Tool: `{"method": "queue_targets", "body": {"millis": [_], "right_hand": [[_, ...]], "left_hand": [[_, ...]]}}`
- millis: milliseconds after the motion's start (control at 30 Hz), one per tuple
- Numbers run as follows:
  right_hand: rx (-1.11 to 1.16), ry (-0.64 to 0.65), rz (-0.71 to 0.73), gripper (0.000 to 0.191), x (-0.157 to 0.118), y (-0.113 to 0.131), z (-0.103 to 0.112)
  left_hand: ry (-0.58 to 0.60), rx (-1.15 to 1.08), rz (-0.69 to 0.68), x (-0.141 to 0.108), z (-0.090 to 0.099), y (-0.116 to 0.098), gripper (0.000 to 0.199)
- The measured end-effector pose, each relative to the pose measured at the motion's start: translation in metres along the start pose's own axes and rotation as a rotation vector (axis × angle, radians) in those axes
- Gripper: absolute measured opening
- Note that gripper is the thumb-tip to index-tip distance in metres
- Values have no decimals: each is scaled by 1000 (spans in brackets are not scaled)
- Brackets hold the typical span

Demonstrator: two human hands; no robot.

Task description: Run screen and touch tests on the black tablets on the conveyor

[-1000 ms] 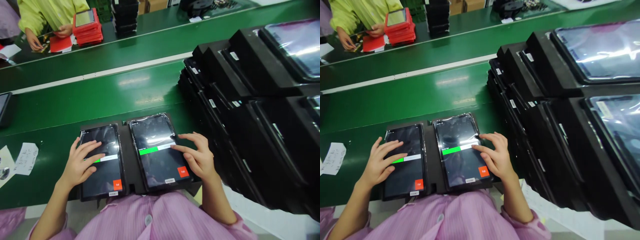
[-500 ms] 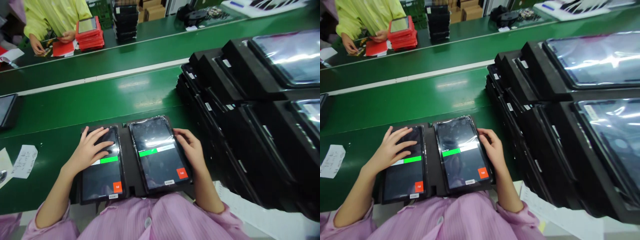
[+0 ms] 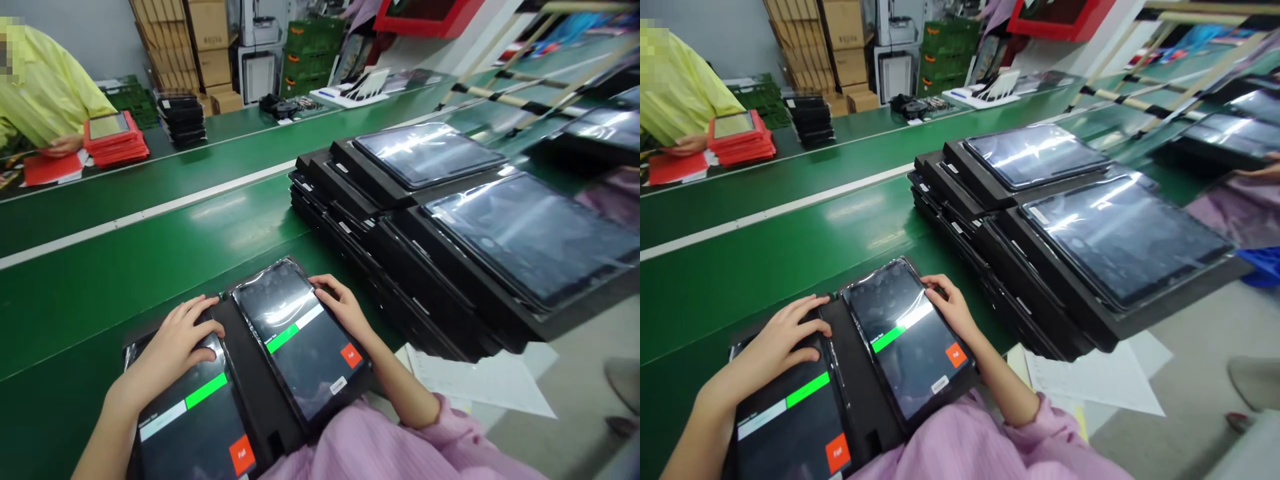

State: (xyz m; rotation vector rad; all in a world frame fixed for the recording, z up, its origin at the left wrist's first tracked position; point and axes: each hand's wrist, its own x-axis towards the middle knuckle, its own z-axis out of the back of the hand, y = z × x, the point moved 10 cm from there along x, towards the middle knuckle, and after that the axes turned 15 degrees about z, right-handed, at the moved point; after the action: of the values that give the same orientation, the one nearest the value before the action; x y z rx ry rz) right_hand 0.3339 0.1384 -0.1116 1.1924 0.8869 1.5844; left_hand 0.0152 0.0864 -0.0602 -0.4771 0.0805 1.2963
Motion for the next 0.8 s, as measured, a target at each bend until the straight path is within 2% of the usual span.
{"method": "queue_targets", "body": {"millis": [333,567,800], "right_hand": [[-41,62,-36,34,-2,-8,2],[-42,55,-58,37,-5,-14,4],[-67,65,-36,34,-4,-8,4]], "left_hand": [[94,-27,101,4,0,-10,27],[81,-11,51,2,0,-13,23],[56,-26,26,0,1,-14,22]]}}
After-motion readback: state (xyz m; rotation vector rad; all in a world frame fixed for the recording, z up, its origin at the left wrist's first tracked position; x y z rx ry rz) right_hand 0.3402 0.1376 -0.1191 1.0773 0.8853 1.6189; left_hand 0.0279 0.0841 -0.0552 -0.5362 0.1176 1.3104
